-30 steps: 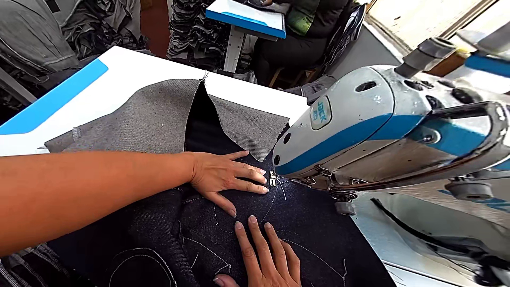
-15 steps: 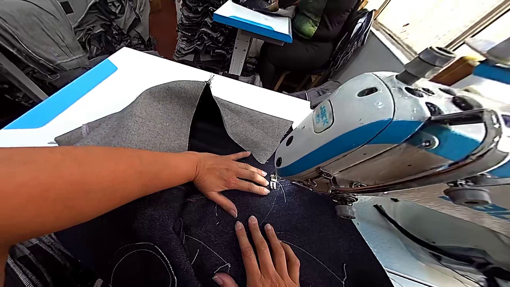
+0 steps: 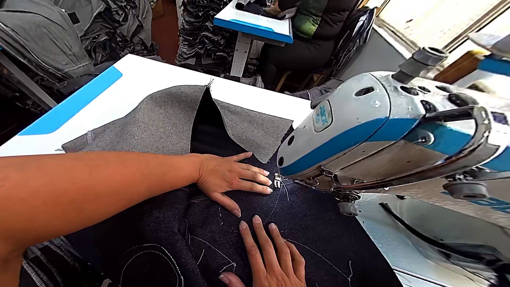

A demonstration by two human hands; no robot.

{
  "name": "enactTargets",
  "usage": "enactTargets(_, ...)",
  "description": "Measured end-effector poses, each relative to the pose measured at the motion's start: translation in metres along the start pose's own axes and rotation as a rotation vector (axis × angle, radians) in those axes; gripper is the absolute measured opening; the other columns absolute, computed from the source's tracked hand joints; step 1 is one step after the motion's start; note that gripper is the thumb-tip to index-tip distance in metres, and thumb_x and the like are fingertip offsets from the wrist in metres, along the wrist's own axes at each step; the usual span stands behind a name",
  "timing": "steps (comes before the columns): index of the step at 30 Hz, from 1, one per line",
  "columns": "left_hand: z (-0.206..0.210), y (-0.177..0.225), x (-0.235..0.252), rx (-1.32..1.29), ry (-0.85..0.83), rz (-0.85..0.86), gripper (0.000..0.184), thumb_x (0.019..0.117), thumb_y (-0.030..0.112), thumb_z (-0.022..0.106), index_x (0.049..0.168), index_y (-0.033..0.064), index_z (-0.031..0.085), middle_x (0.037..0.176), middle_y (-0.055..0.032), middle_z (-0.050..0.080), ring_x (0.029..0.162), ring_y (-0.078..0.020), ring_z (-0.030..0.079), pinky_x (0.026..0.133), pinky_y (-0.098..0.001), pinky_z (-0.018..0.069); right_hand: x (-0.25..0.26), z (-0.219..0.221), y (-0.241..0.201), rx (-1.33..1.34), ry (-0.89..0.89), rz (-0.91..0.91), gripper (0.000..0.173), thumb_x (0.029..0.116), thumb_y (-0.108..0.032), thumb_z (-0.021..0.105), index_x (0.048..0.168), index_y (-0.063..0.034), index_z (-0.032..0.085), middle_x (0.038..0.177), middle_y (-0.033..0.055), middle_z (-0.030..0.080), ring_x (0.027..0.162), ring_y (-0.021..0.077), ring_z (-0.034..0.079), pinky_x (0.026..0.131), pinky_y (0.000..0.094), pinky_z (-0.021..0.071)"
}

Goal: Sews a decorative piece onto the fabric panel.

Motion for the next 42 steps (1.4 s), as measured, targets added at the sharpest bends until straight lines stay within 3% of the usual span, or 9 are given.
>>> enactTargets(16, 0.002, 0.003, 0.001, 0.002, -0.005, -0.064, 0.081, 0.0945, 0.066, 0.05, 0.156, 0.0137, 0.043, 0.16, -0.0091, 0.044, 0.154, -0.0318, 0.03, 0.121, -0.0684, 0.0132, -0.004, -0.001, 0.005, 0.007, 0.009, -0.005, 0.089, 0.0927, -0.082, 0.029, 0.148, -0.0179, 0.057, 0.153, 0.009, 0.053, 0.139, 0.0332, 0.05, 0.108, 0.0495, 0.0349)
enactTargets(25, 0.003, 0.005, 0.002, 0.043, -0.018, -0.145, 0.084, 0.0951, 0.066, 0.048, 0.157, 0.0103, 0.041, 0.162, -0.0092, 0.041, 0.154, -0.0301, 0.029, 0.122, -0.0685, 0.0123, -0.003, -0.002, 0.013, 0.027, 0.0, -0.02, 0.087, 0.0933, -0.081, 0.03, 0.149, -0.0194, 0.055, 0.155, 0.0085, 0.052, 0.14, 0.032, 0.049, 0.107, 0.0488, 0.0361)
enactTargets(32, -0.002, -0.015, 0.003, 0.079, 0.063, -0.315, 0.084, 0.0958, 0.072, 0.04, 0.155, 0.0126, 0.044, 0.16, -0.0133, 0.043, 0.153, -0.0333, 0.031, 0.119, -0.0718, 0.014, 0.02, -0.003, 0.049, 0.041, 0.13, -0.091, 0.077, 0.0985, -0.075, 0.026, 0.138, -0.0223, 0.065, 0.146, 0.0046, 0.061, 0.132, 0.0296, 0.058, 0.102, 0.0534, 0.0441)
enactTargets(36, -0.004, -0.019, 0.004, 0.076, 0.055, -0.355, 0.084, 0.0959, 0.072, 0.039, 0.157, 0.0142, 0.042, 0.164, -0.0083, 0.037, 0.155, -0.0325, 0.026, 0.117, -0.0746, 0.0116, 0.024, -0.017, 0.038, 0.18, 0.108, -0.021, 0.07, 0.1015, -0.065, 0.037, 0.129, -0.0094, 0.07, 0.136, 0.0134, 0.067, 0.126, 0.0356, 0.062, 0.098, 0.0545, 0.0514)
enactTargets(38, -0.004, -0.019, 0.004, 0.068, 0.047, -0.351, 0.083, 0.0966, 0.071, 0.038, 0.158, 0.016, 0.04, 0.166, -0.006, 0.035, 0.156, -0.0324, 0.023, 0.117, -0.0758, 0.0095, 0.023, -0.02, 0.021, 0.26, 0.08, 0.0, 0.066, 0.1022, -0.058, 0.043, 0.132, -0.0036, 0.067, 0.138, 0.0163, 0.064, 0.13, 0.0362, 0.06, 0.103, 0.0519, 0.0507)
enactTargets(42, -0.002, -0.02, 0.005, 0.072, 0.029, -0.357, 0.083, 0.0966, 0.072, 0.035, 0.159, 0.018, 0.039, 0.167, -0.0048, 0.033, 0.157, -0.0312, 0.021, 0.117, -0.0755, 0.0083, 0.017, -0.006, 0.013, 0.242, 0.104, 0.035, 0.073, 0.1033, -0.059, 0.038, 0.136, 0.0009, 0.064, 0.144, 0.0161, 0.061, 0.134, 0.0341, 0.057, 0.11, 0.046, 0.0471)
Point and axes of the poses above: each hand's wrist, its own x-axis towards the middle knuckle, its own z-axis out of the palm, y = z × x, the point moved 9 cm from there along x, towards the middle knuckle
